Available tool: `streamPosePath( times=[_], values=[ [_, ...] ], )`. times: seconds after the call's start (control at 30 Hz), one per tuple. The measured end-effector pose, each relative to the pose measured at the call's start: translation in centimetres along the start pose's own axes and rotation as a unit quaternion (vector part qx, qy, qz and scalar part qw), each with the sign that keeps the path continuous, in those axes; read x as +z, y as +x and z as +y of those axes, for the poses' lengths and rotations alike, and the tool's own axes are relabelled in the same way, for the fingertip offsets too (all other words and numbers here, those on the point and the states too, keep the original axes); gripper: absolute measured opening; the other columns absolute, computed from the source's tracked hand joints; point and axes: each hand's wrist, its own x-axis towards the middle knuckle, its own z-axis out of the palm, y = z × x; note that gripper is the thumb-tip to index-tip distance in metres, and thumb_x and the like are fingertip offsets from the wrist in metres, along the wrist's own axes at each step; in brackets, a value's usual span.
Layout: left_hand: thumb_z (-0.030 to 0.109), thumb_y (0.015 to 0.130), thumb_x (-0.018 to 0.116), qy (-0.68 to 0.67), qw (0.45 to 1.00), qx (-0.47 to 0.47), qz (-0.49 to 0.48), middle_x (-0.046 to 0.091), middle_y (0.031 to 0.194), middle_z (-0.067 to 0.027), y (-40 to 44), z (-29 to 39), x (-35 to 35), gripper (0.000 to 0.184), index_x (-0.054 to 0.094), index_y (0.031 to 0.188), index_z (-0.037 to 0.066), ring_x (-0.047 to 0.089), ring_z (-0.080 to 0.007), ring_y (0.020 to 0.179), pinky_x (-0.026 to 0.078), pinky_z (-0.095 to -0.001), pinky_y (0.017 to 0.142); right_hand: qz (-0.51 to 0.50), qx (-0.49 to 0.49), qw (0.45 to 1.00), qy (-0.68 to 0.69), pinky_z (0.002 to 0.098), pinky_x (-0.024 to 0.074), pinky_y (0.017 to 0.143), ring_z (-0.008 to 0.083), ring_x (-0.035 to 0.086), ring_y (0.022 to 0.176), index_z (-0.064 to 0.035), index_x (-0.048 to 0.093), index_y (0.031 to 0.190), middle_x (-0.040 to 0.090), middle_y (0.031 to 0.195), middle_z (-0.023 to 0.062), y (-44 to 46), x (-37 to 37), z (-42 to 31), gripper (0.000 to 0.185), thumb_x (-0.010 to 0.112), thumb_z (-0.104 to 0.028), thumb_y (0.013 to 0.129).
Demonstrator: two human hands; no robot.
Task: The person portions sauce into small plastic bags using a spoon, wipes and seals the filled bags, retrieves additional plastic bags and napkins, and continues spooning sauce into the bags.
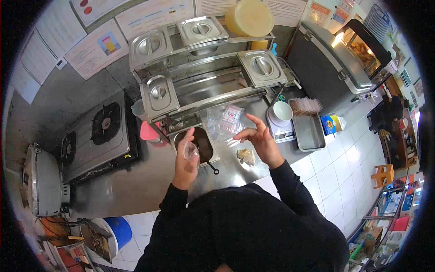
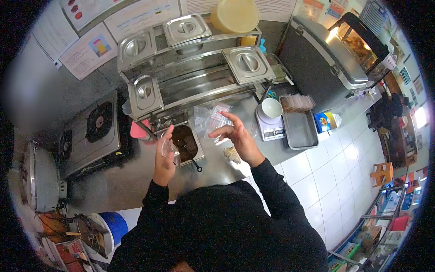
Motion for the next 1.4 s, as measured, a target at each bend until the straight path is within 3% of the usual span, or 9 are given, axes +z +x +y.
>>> streamPosePath(
  times=[0.2, 0.3, 0.53, 0.6, 0.77, 0.87, 0.9, 1.2, 1.4],
  values=[
    [0.037, 0.084, 0.055, 0.018, 0.991, 0.012, -0.134, 0.024, 0.146, -0.0175, -0.1, -0.4, 5.7, 0.054, 0.039, 0.124, 0.004, 0.016, -0.0296, 0.137, 0.014, -0.0409, 0.109, 0.028, 0.005, 1.000, -0.005, 0.0319, 0.0408, 0.087, 0.0193, 0.054, 0.103, -0.0078, 0.030, 0.137, 0.059, 0.113, 0.0112, -4.6, -1.4, -0.4, 0.065, 0.061, -0.029, 0.085],
    [0.046, 0.083, 0.053, 0.098, 0.967, 0.053, -0.228, 0.021, 0.146, -0.0228, -0.6, -0.5, 11.7, 0.055, 0.043, 0.120, 0.006, 0.010, -0.0385, 0.137, 0.010, -0.0473, 0.109, 0.028, 0.093, 0.966, -0.240, 0.0339, 0.0414, 0.091, 0.0193, 0.050, 0.110, -0.0100, 0.045, 0.130, 0.052, 0.123, 0.0055, -10.2, -3.5, -1.8, 0.069, 0.077, -0.023, 0.071],
    [0.050, 0.092, 0.033, 0.063, 0.878, 0.138, -0.454, 0.017, 0.146, -0.0251, -5.1, 0.4, 33.6, 0.056, 0.050, 0.119, 0.004, 0.007, -0.0413, 0.137, 0.008, -0.0481, 0.108, 0.167, 0.059, 0.964, -0.197, 0.0369, 0.0376, 0.095, 0.0235, 0.040, 0.122, -0.0119, 0.048, 0.129, 0.043, 0.134, 0.0090, -31.8, -10.6, -7.1, 0.057, 0.071, -0.024, 0.078],
    [0.050, 0.094, 0.027, -0.070, 0.841, 0.140, -0.517, 0.020, 0.145, -0.0242, -7.2, -0.3, 41.0, 0.059, 0.049, 0.119, 0.001, 0.013, -0.0391, 0.136, 0.010, -0.0447, 0.109, 0.261, 0.023, 0.953, -0.153, 0.0369, 0.0360, 0.097, 0.0229, 0.039, 0.124, -0.0080, 0.048, 0.127, 0.041, 0.136, 0.0097, -38.8, -11.7, -10.5, 0.050, 0.053, -0.040, 0.089],
    [0.072, 0.079, 0.035, -0.329, 0.662, -0.236, -0.630, 0.043, 0.111, -0.0027, -13.3, 3.3, 56.1, 0.095, 0.018, 0.144, 0.005, 0.045, -0.0114, 0.091, 0.037, -0.0260, 0.079, 0.477, 0.009, 0.866, -0.147, 0.0345, 0.0384, 0.093, 0.0191, 0.046, 0.115, -0.0026, 0.052, 0.121, 0.053, 0.123, 0.0091, -52.8, -13.5, -17.8, 0.049, 0.037, -0.042, 0.095],
    [0.073, 0.076, 0.041, -0.358, 0.565, -0.307, -0.677, 0.043, 0.114, -0.0022, -15.8, 3.6, 63.0, 0.097, 0.020, 0.144, 0.007, 0.046, -0.0126, 0.095, 0.038, -0.0267, 0.082, 0.536, 0.020, 0.827, -0.168, 0.0319, 0.0401, 0.091, 0.0170, 0.051, 0.109, -0.0013, 0.055, 0.117, 0.057, 0.116, 0.0078, -57.7, -14.6, -20.9, 0.038, 0.042, -0.030, 0.096],
    [0.075, 0.071, 0.045, -0.333, 0.622, -0.284, -0.649, 0.044, 0.113, -0.0018, -17.1, 4.6, 65.7, 0.103, 0.019, 0.144, 0.007, 0.047, -0.0141, 0.099, 0.039, -0.0276, 0.085, 0.541, 0.021, 0.823, -0.169, 0.0303, 0.0411, 0.090, 0.0157, 0.053, 0.105, -0.0006, 0.056, 0.115, 0.059, 0.112, 0.0072, -59.1, -15.5, -21.6, 0.032, 0.045, -0.024, 0.095],
    [0.072, 0.080, 0.038, -0.377, 0.469, -0.372, -0.707, 0.036, 0.138, -0.0097, -23.4, 2.9, 86.8, 0.092, 0.029, 0.138, 0.002, 0.043, -0.0208, 0.119, 0.034, -0.0365, 0.101, 0.655, -0.032, 0.739, -0.153, 0.0235, 0.0460, 0.073, 0.0065, 0.055, 0.079, 0.0002, 0.060, 0.094, 0.060, 0.085, 0.0012, -70.6, -27.7, -25.7, 0.017, 0.055, -0.016, 0.091],
    [0.031, 0.098, 0.038, -0.340, 0.499, -0.347, -0.718, 0.049, 0.127, -0.0110, -27.4, 0.0, 105.9, 0.045, 0.044, 0.126, -0.003, 0.048, -0.0193, 0.117, 0.038, -0.0325, 0.098, 0.773, -0.043, 0.589, -0.230, 0.0205, 0.0455, 0.061, 0.0049, 0.054, 0.072, 0.0006, 0.059, 0.088, 0.057, 0.076, -0.0007, -82.9, -40.0, -30.4, 0.015, 0.056, -0.014, 0.090]
  ],
)
